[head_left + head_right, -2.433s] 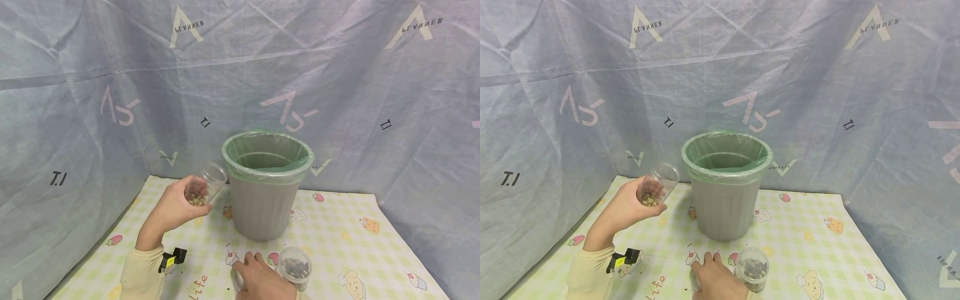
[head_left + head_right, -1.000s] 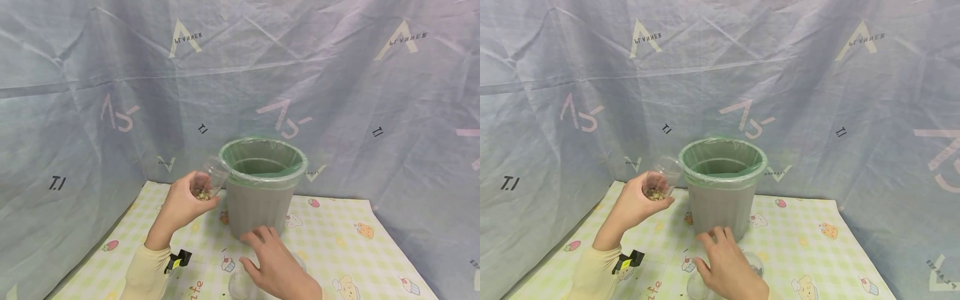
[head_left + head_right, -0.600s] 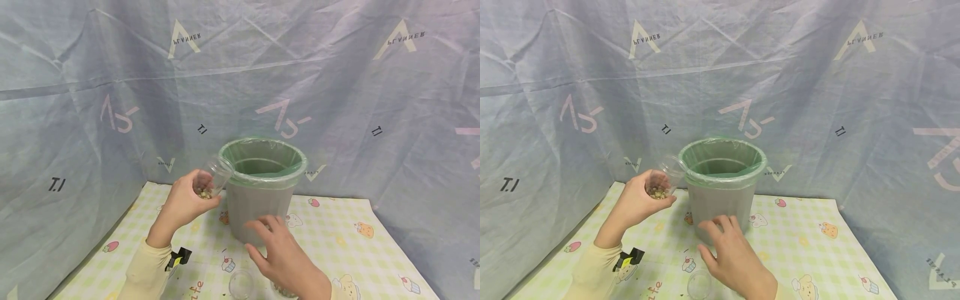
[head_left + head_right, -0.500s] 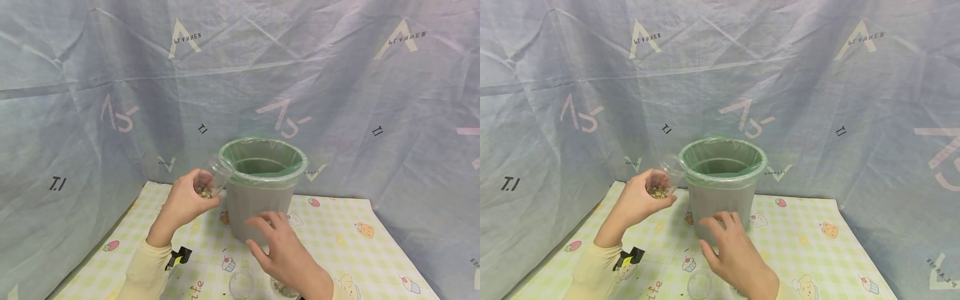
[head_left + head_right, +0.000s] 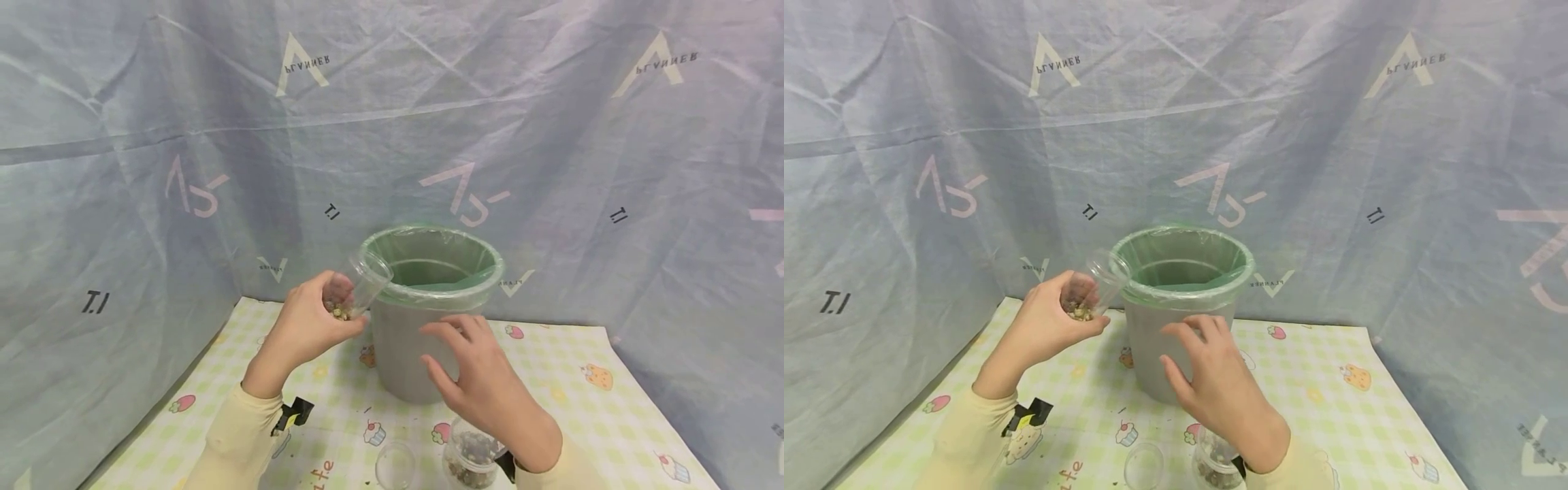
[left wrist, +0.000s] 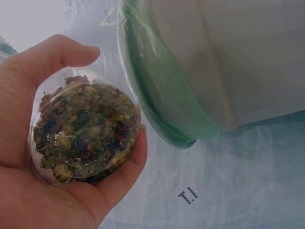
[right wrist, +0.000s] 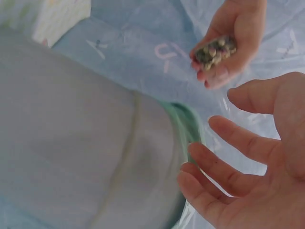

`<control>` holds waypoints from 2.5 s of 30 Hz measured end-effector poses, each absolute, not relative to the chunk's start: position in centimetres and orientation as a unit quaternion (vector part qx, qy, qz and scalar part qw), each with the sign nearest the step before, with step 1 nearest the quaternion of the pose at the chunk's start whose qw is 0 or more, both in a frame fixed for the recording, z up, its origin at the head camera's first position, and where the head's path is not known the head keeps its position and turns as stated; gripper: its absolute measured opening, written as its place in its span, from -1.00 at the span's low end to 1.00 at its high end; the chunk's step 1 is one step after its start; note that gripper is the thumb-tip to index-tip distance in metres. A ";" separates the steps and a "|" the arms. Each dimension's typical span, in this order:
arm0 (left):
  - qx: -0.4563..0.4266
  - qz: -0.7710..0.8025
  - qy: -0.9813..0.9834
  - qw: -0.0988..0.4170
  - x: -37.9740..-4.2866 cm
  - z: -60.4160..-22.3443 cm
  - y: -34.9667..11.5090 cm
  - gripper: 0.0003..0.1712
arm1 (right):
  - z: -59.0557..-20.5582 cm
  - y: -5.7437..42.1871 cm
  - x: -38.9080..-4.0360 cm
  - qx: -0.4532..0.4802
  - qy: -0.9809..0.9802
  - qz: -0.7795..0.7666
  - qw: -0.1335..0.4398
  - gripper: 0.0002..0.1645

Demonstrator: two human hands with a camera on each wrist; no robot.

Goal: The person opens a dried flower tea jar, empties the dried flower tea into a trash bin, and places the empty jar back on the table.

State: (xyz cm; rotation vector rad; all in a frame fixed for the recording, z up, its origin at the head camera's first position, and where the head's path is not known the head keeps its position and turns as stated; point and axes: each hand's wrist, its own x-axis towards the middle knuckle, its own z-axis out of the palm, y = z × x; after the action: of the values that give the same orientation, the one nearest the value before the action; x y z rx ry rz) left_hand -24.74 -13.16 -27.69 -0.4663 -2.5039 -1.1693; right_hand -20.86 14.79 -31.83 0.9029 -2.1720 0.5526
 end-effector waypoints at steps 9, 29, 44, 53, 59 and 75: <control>-0.167 -0.403 -0.884 0.168 -24.8 -27.0 -13.0 -0.50 | -29.9 16.4 -22.6 0.330 -0.821 0.207 0.417 -0.59; -0.172 -0.399 -0.883 0.177 -25.0 -26.4 -12.5 -0.49 | -27.5 16.9 -25.7 0.337 -0.828 0.204 0.399 -0.60; -0.166 -0.378 -0.895 0.168 -25.9 -25.5 -12.5 -0.49 | -28.0 16.4 -26.9 0.340 -0.854 0.172 0.355 -0.66; -0.161 -0.366 -0.902 0.165 -26.8 -24.7 -12.3 -0.46 | -28.2 16.0 -27.1 0.334 -0.853 0.163 0.366 -0.71; -0.153 -0.375 -0.901 0.154 -27.2 -23.8 -12.0 -0.42 | -28.4 15.9 -27.4 0.337 -0.850 0.163 0.370 -0.73; -0.125 -0.354 -0.913 0.157 -29.3 -23.1 -11.1 -0.36 | -29.2 15.5 -27.9 0.354 -0.824 0.167 0.410 -0.76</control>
State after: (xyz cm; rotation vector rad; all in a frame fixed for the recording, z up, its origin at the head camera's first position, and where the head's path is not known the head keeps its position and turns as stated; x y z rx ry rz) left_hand -29.29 -11.13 -23.14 -0.3566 -2.6133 -1.0142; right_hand -27.87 15.51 -29.21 0.8926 -2.0745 0.4201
